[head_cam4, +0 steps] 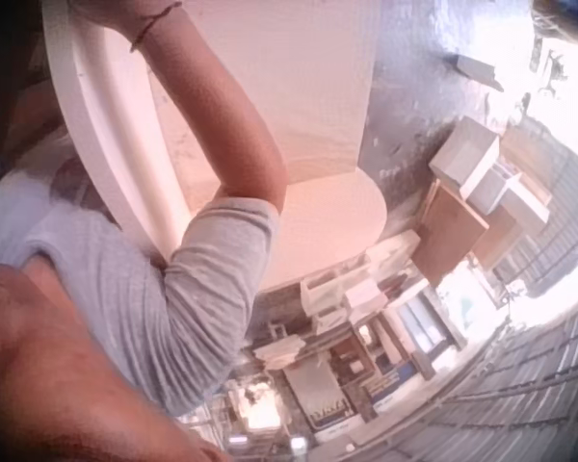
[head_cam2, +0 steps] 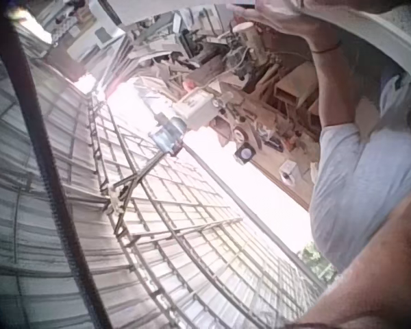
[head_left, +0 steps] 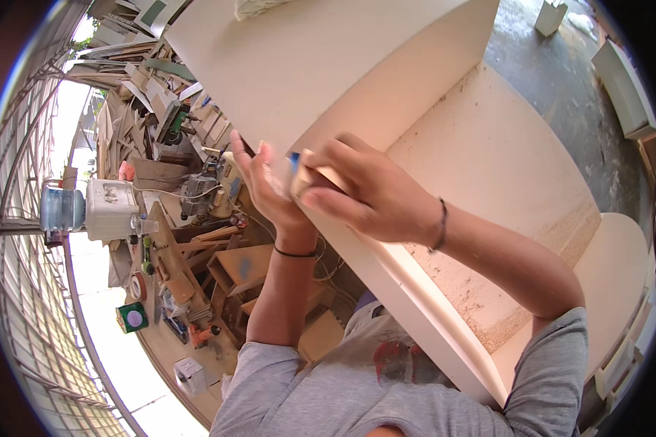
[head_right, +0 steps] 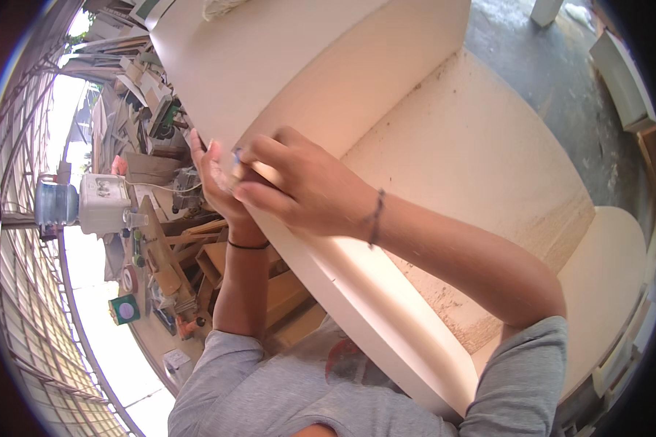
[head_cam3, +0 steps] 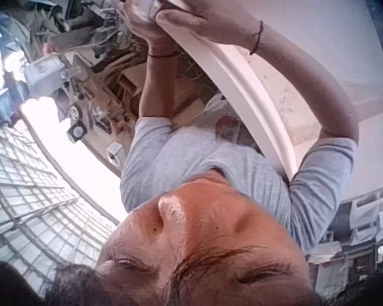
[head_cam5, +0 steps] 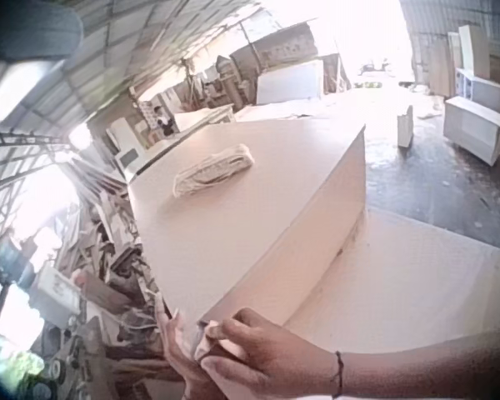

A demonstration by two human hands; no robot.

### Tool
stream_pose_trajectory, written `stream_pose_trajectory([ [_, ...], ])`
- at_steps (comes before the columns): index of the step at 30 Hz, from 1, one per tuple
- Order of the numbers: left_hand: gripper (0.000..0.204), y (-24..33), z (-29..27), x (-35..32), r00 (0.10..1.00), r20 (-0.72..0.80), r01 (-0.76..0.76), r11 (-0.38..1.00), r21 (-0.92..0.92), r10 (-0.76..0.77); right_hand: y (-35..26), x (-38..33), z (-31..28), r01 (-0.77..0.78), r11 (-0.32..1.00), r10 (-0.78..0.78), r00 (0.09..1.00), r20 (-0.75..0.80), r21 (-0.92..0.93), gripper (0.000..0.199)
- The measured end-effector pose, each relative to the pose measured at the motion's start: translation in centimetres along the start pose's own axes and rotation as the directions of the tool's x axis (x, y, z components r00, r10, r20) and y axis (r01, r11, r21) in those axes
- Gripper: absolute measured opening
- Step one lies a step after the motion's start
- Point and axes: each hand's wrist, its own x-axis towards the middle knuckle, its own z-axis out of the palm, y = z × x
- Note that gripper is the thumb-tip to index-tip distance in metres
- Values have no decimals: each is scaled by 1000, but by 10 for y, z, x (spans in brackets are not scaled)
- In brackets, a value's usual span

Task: The person sands the edges and inner corners of a white wooden cabinet unit using a sanding block by hand, then uses a blue air duster to blow dust off the unit's surfaces.

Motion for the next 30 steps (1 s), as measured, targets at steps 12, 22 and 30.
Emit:
stream_pose_trajectory([
  [12, 62, -8, -9, 3, 988, 136, -76, 997, 12, 74, -35, 13, 13, -326, 945, 320, 933, -163, -10, 31],
  [22, 63, 6, 21, 30, 987, -39, 98, 781, -617, -155, -58, -1, 4, -411, 885, 400, 911, -96, -218, 35],
  [30, 61, -40, 25, 60, 977, -137, -207, 876, -435, 163, -83, 3, 8, -608, 774, 584, 794, -172, -178, 39],
])
